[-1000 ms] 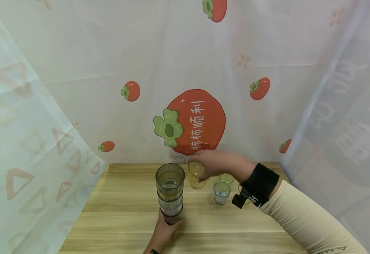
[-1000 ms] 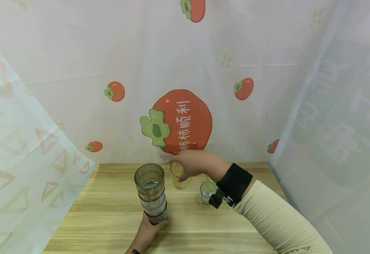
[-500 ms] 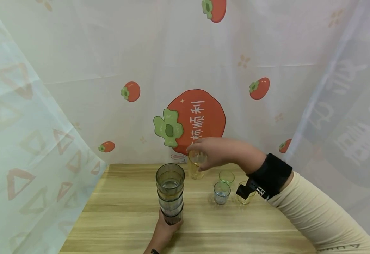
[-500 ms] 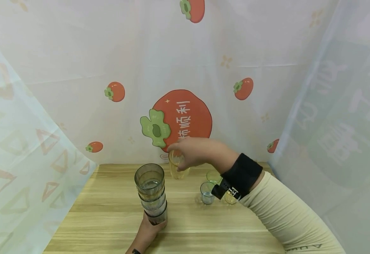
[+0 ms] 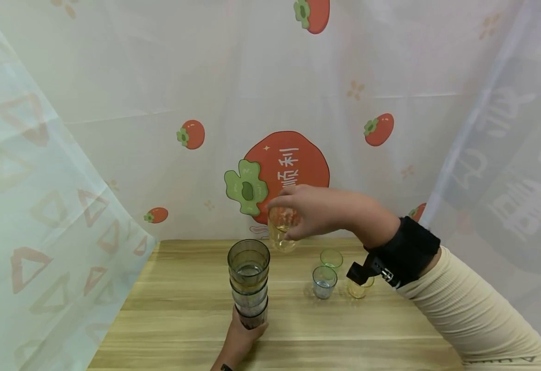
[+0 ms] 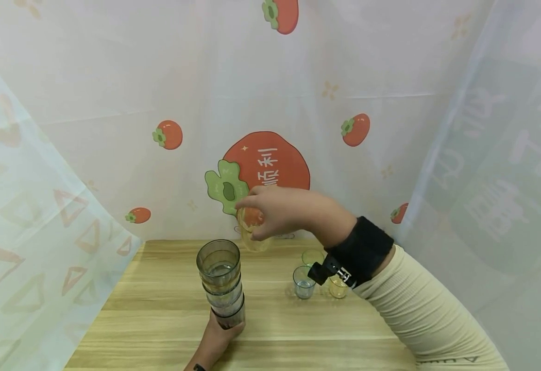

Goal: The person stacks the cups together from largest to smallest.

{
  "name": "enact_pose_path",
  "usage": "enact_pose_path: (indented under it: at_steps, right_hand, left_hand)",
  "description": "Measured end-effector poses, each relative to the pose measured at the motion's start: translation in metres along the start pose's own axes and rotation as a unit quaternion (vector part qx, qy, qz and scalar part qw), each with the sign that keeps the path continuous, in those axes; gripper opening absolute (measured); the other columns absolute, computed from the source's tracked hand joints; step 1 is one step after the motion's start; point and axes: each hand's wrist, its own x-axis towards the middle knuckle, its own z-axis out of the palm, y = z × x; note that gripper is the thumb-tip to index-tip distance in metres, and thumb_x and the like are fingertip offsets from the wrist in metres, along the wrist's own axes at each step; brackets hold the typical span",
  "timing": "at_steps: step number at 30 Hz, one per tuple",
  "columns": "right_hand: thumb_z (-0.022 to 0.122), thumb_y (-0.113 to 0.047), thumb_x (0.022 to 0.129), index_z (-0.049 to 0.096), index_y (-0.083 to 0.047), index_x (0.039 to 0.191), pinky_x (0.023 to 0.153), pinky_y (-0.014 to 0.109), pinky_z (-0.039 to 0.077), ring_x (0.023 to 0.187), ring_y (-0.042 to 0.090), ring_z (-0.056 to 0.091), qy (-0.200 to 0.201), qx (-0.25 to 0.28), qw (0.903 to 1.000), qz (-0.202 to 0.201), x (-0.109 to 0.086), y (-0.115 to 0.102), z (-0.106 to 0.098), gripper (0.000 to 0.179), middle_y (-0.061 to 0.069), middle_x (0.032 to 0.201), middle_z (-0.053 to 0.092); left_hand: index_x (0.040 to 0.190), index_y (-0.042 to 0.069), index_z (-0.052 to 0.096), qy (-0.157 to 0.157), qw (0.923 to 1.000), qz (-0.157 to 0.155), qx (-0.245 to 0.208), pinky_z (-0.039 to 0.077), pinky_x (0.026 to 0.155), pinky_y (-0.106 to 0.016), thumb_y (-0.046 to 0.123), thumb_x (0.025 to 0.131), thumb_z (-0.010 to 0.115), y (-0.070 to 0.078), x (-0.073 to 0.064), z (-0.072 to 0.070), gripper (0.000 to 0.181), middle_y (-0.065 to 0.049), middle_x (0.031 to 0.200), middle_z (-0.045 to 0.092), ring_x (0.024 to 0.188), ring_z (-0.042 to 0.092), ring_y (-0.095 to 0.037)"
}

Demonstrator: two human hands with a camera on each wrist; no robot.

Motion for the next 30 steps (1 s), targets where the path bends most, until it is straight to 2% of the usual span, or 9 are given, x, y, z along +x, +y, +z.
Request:
enact_pose_path:
  at_steps: [8,15,20,30]
  right_hand:
    - [0.074,-0.038,0.091,0.05,-0.027,0.149,0.105,0.039,0.049,0.136,0.019,0.045,0.017,-0.008,0.9993,-0.031,0.002,-0.019,-0.008,0.064,0.001,0.147,0.048]
    - [0.074,-0.047,0.091,0.049,-0.031,0.149,0.107,0.036,0.046,0.134,0.016,0.045,0.027,-0.009,0.9976,-0.062,0.012,-0.037,-0.006,0.066,-0.003,0.146,0.049]
    - [0.074,-0.05,0.09,0.049,-0.031,0.149,0.103,0.031,0.048,0.13,0.013,0.047,0.013,-0.01,0.9971,-0.074,0.022,-0.045,0.003,0.066,-0.004,0.145,0.049]
    - [0.072,-0.051,0.092,0.044,-0.031,0.152,0.109,0.037,0.045,0.141,0.016,0.041,-0.027,-0.014,0.997,-0.072,0.035,-0.05,0.022,0.069,-0.003,0.152,0.045]
  left_hand:
    - [0.156,0.002,0.011,0.002,0.9999,-0.01,0.002,0.033,0.111,-0.066,0.036,0.078,0.089,0.001,-0.001,0.001,0.116,-0.031,0.151,0.038,0.138,0.039,-0.051]
    - [0.156,0.001,0.01,0.009,0.9999,-0.003,0.008,0.035,0.11,-0.066,0.037,0.077,0.089,0.004,-0.002,0.0,0.117,-0.033,0.15,0.038,0.137,0.04,-0.051]
    - [0.156,0.001,0.01,0.01,0.9999,-0.002,0.012,0.035,0.11,-0.066,0.036,0.078,0.089,0.003,-0.001,0.0,0.117,-0.033,0.149,0.039,0.137,0.04,-0.052]
    - [0.156,0.003,0.013,0.009,0.9999,0.005,0.003,0.034,0.11,-0.066,0.034,0.077,0.09,0.004,0.0,0.001,0.115,-0.03,0.151,0.039,0.138,0.04,-0.05]
